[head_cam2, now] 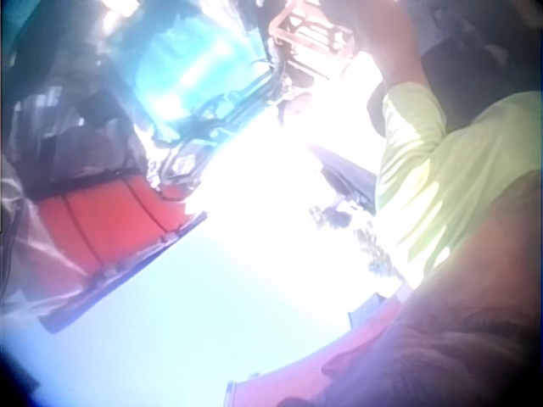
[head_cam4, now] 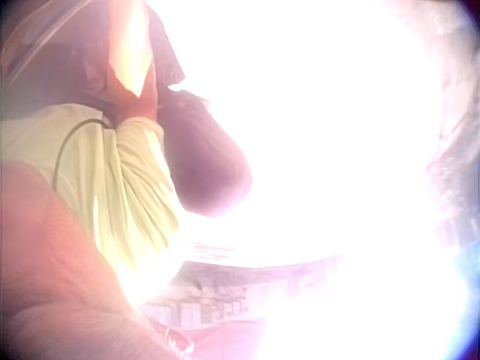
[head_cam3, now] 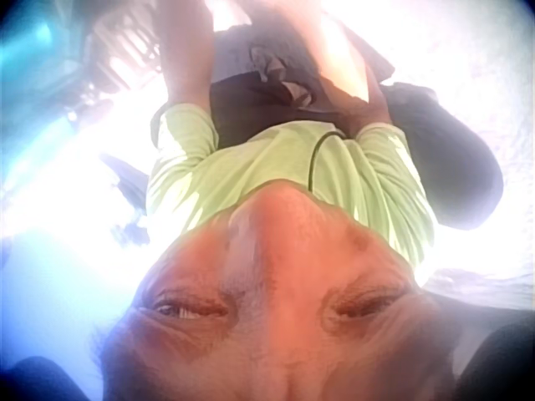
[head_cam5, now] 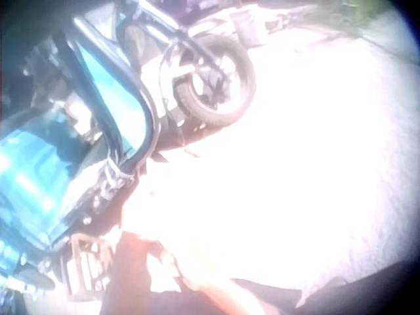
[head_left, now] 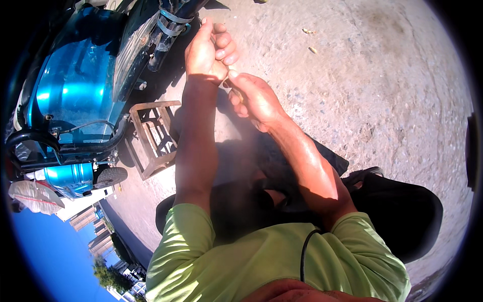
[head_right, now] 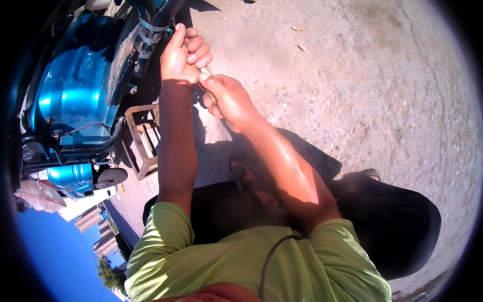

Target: The person repairs a blue vehicle by using a screwdriver to manipulate a metal component near the base, then by hand to pull a cable and work on a metal bracket.

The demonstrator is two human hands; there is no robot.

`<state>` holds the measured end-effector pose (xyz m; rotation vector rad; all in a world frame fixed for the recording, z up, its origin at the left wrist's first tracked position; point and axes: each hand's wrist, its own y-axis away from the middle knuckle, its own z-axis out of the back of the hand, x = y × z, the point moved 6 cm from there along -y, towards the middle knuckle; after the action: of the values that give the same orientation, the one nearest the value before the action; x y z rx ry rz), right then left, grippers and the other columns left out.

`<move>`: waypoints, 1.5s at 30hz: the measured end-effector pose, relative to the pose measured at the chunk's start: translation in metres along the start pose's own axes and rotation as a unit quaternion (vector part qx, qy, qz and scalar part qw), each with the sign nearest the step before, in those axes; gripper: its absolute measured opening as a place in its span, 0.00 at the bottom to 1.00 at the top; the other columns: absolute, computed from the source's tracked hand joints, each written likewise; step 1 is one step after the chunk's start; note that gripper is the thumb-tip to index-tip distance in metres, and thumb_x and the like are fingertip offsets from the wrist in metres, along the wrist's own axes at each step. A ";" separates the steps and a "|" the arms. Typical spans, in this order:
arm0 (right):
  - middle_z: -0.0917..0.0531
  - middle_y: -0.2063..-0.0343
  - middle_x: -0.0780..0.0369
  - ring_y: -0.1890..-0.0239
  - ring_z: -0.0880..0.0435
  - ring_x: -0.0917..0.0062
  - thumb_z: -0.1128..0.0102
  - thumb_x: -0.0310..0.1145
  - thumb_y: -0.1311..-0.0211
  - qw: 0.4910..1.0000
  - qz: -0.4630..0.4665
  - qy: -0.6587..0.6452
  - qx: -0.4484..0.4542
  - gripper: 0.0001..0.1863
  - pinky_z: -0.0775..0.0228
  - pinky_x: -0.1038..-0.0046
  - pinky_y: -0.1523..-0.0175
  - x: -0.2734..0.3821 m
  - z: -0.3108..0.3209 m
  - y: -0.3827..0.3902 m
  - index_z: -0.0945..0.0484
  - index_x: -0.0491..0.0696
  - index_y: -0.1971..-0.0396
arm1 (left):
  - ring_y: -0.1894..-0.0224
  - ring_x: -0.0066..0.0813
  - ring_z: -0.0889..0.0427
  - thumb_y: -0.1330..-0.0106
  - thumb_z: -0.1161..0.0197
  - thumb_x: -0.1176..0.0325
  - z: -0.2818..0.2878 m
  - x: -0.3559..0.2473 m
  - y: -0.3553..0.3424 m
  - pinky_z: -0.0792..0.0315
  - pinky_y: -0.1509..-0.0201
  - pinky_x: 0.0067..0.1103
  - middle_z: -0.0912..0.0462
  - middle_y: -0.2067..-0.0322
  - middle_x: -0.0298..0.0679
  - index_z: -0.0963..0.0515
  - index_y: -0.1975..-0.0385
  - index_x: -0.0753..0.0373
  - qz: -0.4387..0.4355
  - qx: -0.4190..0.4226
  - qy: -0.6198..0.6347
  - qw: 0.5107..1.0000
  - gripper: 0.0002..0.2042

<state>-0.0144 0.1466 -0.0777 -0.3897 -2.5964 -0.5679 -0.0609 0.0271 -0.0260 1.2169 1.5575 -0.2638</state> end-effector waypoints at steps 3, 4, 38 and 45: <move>0.30 0.81 0.71 0.85 0.36 0.87 0.47 0.55 0.31 0.874 -0.150 -0.406 0.223 0.24 0.44 0.84 0.80 -0.015 -0.013 0.002 0.26 0.46 0.58 | 0.85 0.18 0.45 0.22 0.53 0.52 -0.004 -0.002 0.002 0.47 0.81 0.19 0.42 0.83 0.27 0.30 0.68 0.59 -0.002 -0.008 -0.017 1.000 0.18; 0.30 0.82 0.71 0.85 0.36 0.87 0.47 0.55 0.31 0.862 -0.144 -0.421 0.244 0.24 0.44 0.84 0.80 -0.018 -0.014 0.001 0.26 0.46 0.58 | 0.85 0.18 0.45 0.22 0.53 0.52 -0.004 -0.003 0.002 0.47 0.81 0.19 0.42 0.83 0.27 0.30 0.68 0.59 -0.002 -0.008 -0.022 1.000 0.18; 0.26 0.80 0.70 0.85 0.34 0.87 0.48 0.53 0.29 0.920 -0.115 -0.342 0.155 0.20 0.44 0.81 0.78 -0.012 -0.014 0.007 0.25 0.49 0.59 | 0.84 0.18 0.44 0.22 0.54 0.53 -0.002 -0.002 0.000 0.45 0.81 0.20 0.41 0.83 0.28 0.29 0.67 0.60 0.006 0.030 0.036 0.999 0.18; 0.25 0.80 0.69 0.80 0.29 0.84 0.46 0.48 0.28 0.967 0.112 0.214 -0.087 0.19 0.39 0.79 0.74 0.018 0.000 0.020 0.25 0.44 0.59 | 0.83 0.18 0.43 0.22 0.53 0.53 -0.009 -0.001 0.003 0.45 0.79 0.19 0.40 0.82 0.29 0.28 0.67 0.61 -0.026 -0.032 -0.010 0.999 0.18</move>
<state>-0.0227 0.1669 -0.0625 -0.5421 -2.0662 -0.7126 -0.0645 0.0341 -0.0202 1.1232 1.5706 -0.2572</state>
